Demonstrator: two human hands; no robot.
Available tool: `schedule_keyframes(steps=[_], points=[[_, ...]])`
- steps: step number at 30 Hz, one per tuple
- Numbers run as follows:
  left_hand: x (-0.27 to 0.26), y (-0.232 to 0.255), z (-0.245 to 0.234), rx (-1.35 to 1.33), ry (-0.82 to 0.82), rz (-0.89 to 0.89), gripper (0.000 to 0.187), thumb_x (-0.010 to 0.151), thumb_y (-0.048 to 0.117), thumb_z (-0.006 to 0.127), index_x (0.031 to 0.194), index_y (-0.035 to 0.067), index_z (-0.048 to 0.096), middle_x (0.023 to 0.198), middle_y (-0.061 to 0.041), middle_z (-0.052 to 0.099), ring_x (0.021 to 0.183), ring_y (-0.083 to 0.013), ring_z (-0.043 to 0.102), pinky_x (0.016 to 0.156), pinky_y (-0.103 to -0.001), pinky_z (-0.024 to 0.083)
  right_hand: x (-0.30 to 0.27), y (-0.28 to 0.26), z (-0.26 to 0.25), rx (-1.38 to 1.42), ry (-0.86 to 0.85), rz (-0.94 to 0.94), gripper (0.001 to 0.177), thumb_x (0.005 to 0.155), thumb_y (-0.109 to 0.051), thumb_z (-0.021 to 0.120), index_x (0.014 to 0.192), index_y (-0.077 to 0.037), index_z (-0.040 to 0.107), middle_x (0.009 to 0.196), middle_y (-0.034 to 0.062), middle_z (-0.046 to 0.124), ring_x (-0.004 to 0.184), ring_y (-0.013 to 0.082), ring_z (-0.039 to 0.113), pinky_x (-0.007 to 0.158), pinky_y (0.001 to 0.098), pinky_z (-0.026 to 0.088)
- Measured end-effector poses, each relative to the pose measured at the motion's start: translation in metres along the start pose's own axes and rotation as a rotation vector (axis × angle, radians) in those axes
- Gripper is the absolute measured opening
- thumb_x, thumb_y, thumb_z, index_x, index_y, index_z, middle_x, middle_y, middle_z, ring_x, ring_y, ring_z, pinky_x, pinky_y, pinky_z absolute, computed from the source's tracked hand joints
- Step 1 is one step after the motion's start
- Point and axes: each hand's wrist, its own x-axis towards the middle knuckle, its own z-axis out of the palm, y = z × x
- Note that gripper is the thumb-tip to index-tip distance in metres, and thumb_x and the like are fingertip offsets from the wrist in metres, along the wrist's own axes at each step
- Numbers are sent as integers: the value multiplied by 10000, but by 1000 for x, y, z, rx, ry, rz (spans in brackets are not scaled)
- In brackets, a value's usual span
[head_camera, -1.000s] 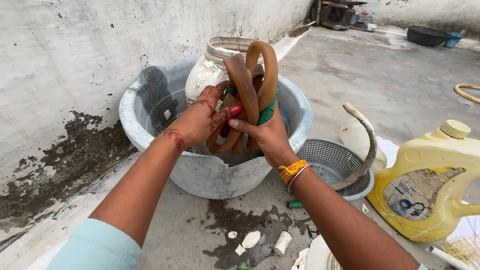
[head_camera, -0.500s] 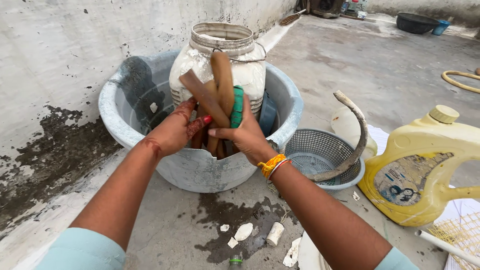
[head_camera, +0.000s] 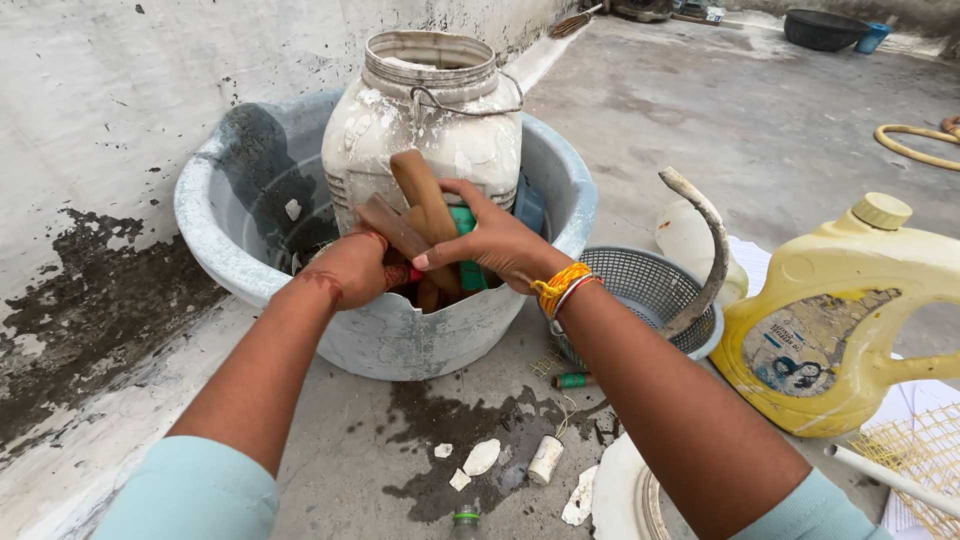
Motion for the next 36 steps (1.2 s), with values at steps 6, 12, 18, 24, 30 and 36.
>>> schedule_keyframes(steps=[6, 12, 18, 24, 30, 36], points=[[16, 15, 16, 243, -253, -299, 436, 961, 284, 582, 1313, 69, 725, 1384, -204, 707, 1247, -336, 680, 1058, -415, 518, 28, 73, -9, -898, 50, -2, 790, 688, -292, 919, 1248, 113, 536, 1533, 256, 436, 1293, 390, 570, 1131, 392, 472], [28, -18, 30, 171, 13, -194, 744, 738, 328, 825, 1276, -108, 554, 1345, -309, 532, 1223, -401, 568, 976, -422, 513, 6, 42, 13, -817, 134, -89, 1165, 661, -217, 862, 1590, -86, 171, 1531, 248, 353, 1252, 405, 549, 1071, 396, 460], [8, 18, 8, 235, -177, -330, 562, 820, 349, 711, 1245, -18, 695, 1216, -240, 717, 1174, -370, 709, 990, -419, 574, 12, 64, 11, -954, 44, -197, 835, 801, -291, 818, 1524, -186, 415, 1550, 92, 473, 1323, 358, 566, 1106, 430, 481], [19, 1, 22, 387, -222, -295, 548, 966, 432, 580, 1249, -17, 716, 1334, -244, 676, 1309, -365, 601, 1124, -421, 473, -1, 41, 33, -1152, 53, 30, 738, 844, -417, 708, 1516, -272, 441, 1602, 59, 308, 1331, 305, 486, 988, 633, 413], [1, 14, 20, 214, -54, -296, 699, 909, 368, 644, 1499, 42, 460, 1614, -206, 346, 1435, -402, 446, 1157, -461, 429, -5, 66, 27, -1125, 179, -239, 509, 945, -367, 607, 1418, -190, 550, 1459, 40, 543, 1314, 295, 526, 1066, 589, 382], [-33, 57, 1, 151, -21, -356, 487, 944, 315, 613, 1405, 161, 591, 1372, -163, 665, 1265, -352, 636, 1068, -464, 516, -15, 72, 29, -1204, 186, -391, 421, 1041, -320, 481, 1424, -155, 546, 1482, 39, 521, 1361, 275, 489, 1114, 674, 268]])
